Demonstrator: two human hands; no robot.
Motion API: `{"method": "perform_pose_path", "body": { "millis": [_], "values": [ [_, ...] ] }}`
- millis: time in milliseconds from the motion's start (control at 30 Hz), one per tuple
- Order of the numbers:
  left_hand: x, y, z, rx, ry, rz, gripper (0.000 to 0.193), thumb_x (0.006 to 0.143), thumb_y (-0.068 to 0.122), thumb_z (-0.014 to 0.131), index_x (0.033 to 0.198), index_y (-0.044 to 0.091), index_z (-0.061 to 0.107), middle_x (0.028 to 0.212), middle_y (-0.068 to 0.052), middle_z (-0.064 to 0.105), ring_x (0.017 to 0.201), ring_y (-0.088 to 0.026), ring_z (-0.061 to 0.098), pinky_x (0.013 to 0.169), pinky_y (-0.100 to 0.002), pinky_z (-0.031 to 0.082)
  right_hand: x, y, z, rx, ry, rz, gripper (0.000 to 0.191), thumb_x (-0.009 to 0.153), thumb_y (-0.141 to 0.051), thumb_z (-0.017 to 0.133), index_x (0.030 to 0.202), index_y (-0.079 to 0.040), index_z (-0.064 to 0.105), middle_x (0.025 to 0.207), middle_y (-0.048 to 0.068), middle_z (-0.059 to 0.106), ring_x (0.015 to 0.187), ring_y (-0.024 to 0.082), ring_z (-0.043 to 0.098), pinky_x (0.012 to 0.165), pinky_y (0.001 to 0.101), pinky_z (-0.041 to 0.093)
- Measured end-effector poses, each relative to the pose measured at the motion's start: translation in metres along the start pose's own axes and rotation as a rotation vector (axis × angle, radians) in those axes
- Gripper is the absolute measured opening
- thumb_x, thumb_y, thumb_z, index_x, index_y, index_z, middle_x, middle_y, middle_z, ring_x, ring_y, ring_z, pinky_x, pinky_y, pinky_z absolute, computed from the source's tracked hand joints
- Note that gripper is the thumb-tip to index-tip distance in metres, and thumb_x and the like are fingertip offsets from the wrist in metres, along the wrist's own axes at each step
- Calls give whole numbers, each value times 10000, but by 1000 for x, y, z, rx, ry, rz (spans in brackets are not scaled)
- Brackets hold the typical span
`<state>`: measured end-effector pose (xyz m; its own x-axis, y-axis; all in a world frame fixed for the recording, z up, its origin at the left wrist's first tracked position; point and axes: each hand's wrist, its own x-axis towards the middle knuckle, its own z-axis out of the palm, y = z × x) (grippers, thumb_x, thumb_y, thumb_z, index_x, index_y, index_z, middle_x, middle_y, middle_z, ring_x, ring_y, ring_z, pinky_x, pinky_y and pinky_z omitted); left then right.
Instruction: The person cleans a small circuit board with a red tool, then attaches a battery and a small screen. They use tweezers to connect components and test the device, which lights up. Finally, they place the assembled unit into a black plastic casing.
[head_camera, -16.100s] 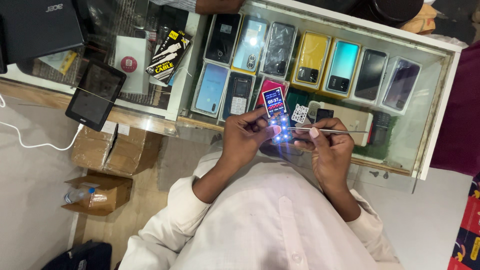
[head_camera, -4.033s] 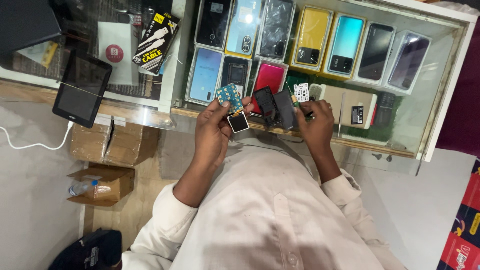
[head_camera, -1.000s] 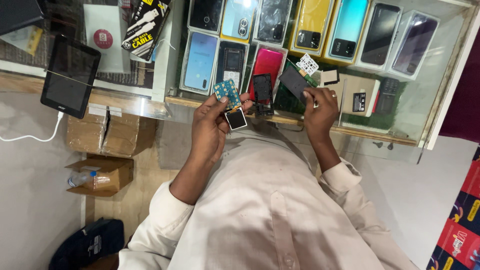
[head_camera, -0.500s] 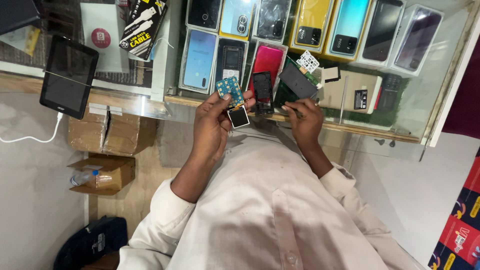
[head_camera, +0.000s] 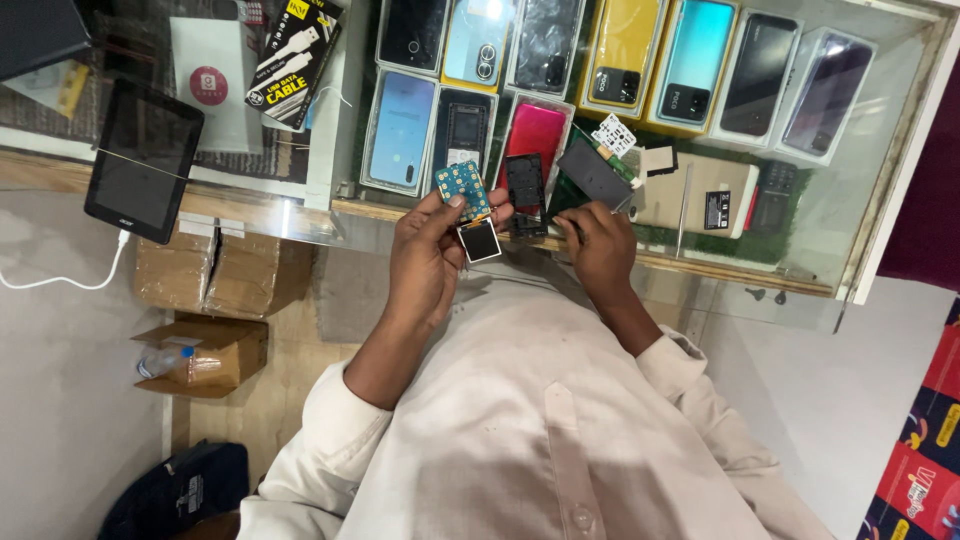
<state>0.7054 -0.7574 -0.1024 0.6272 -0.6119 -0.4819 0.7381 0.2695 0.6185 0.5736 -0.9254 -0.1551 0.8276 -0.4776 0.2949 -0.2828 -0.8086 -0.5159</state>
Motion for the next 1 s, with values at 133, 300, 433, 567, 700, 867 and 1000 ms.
{"method": "perform_pose_path", "body": {
  "millis": [133, 300, 433, 567, 700, 867, 1000],
  "values": [
    [0, 0, 1, -14, -17, 16, 315, 1043, 88, 489, 1274, -112, 569, 1200, -304, 700, 1086, -341, 735, 972, -401, 607, 4, -2, 0, -105, 15, -86, 99, 915, -121, 781, 942, -81, 694, 906, 70, 628, 771, 279, 607, 704, 417, 446],
    [-2, 2, 1, -10, -18, 17, 311, 1054, 88, 483, 1273, -115, 568, 1199, -295, 696, 1086, -335, 733, 967, -399, 605, 6, -4, 4, -140, -18, -38, 134, 952, -140, 761, 951, -81, 641, 923, 80, 618, 781, 298, 616, 715, 438, 450],
    [-1, 4, 1, 4, -1, 17, 316, 1040, 85, 482, 1266, -117, 573, 1189, -299, 704, 1067, -336, 738, 955, -407, 619, 7, -1, 4, -86, -1, 3, 150, 949, -143, 769, 970, -70, 639, 943, 84, 641, 784, 302, 633, 692, 413, 478],
    [-1, 4, 1, -10, -13, 24, 321, 1042, 84, 487, 1274, -120, 573, 1195, -300, 700, 1068, -336, 739, 962, -404, 615, 6, 8, 0, 71, 33, 134, 132, 950, -95, 786, 979, -38, 671, 962, 104, 694, 641, 210, 624, 581, 330, 478],
    [-1, 3, 0, -21, -25, 28, 319, 1043, 84, 489, 1271, -123, 571, 1198, -303, 696, 1068, -341, 738, 967, -408, 617, 5, 16, -7, 159, 56, 314, 130, 880, -49, 852, 937, -32, 736, 787, 94, 679, 543, 173, 546, 521, 319, 420],
    [-2, 3, 1, -16, -17, 16, 322, 1043, 88, 487, 1275, -121, 567, 1196, -306, 697, 1072, -342, 739, 969, -405, 616, 11, 23, -10, 170, 116, 259, 158, 868, 15, 836, 957, -9, 708, 862, 95, 699, 614, 156, 572, 572, 306, 459],
    [-3, 3, 1, 8, -13, 9, 333, 1043, 93, 489, 1288, -117, 570, 1201, -302, 698, 1066, -332, 734, 954, -399, 609, 11, 23, -11, 211, 113, 177, 139, 907, 26, 794, 1013, -2, 709, 968, 114, 691, 703, 162, 625, 620, 294, 487]
  ]
}}
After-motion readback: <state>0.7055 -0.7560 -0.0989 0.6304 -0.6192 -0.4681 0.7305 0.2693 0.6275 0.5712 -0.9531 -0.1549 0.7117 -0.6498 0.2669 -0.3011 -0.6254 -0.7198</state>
